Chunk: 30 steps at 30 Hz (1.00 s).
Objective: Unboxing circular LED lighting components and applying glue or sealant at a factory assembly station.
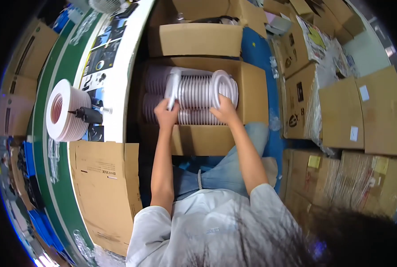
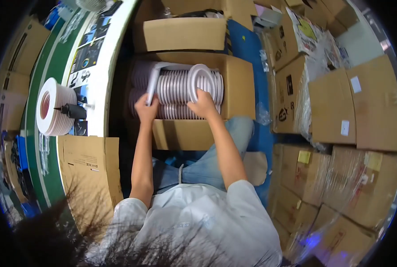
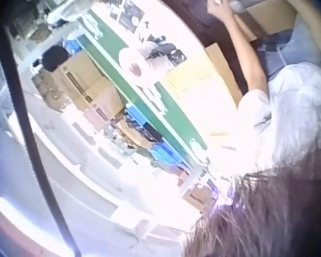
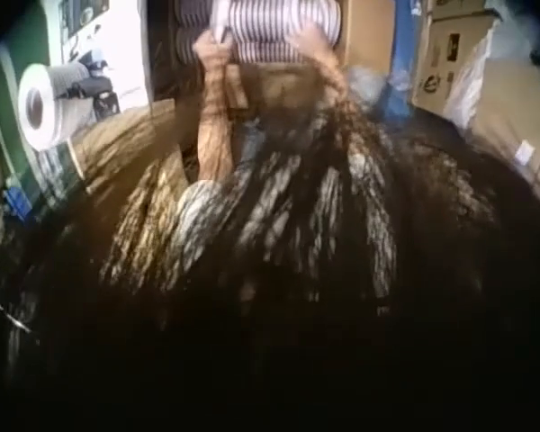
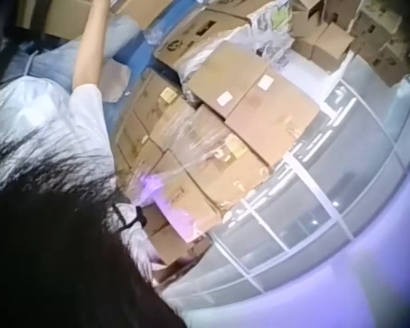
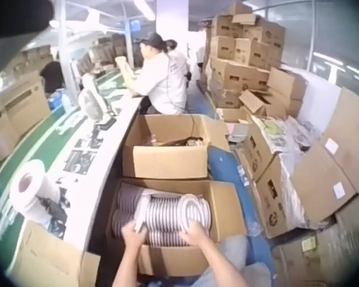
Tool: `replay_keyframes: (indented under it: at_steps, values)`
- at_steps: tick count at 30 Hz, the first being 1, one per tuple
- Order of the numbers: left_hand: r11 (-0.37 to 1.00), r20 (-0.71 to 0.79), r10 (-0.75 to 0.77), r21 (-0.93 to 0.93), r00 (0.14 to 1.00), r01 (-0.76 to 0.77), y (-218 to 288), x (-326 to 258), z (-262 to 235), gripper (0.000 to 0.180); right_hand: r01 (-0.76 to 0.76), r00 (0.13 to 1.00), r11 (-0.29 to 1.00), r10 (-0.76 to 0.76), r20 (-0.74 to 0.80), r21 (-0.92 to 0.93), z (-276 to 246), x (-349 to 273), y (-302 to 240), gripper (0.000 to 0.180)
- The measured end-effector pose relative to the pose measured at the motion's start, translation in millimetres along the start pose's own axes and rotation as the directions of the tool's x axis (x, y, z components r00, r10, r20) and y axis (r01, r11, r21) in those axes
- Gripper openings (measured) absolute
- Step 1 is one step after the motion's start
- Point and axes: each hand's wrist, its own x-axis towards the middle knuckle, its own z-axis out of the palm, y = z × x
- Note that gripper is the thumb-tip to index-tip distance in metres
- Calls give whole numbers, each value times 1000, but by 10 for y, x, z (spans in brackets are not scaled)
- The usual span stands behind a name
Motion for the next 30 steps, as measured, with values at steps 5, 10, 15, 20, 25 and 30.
replay_keyframes:
  at_steps: [5, 10, 15, 20, 25, 30]
  values:
    - [866, 68, 489, 82, 869, -494, 701, 333, -89, 11, -155, 978, 974, 175, 116, -164, 38, 104, 492, 21]
    - [960, 430, 239, 31, 871, -279, 412, 248, -105, 21, -361, 866, 923, 278, 416, 133, 44, 227, 260, 11]
    - [889, 686, 193, 181, 702, -421, 351, 411, 20, 16, -385, 841, 917, 299, 451, 109, 22, 403, 227, 14]
    - [898, 613, 218, 180, 759, -403, 314, 235, -138, 12, -278, 913, 900, 140, 383, 336, 198, 278, 149, 10]
    - [843, 68, 494, 207, 867, -497, 425, 159, -116, 14, 28, 968, 981, -75, 242, 190, 214, 140, 254, 13]
    - [896, 190, 398, 130, 898, -425, 357, 142, -225, 20, -197, 923, 970, 134, 362, 143, 209, 288, 219, 19]
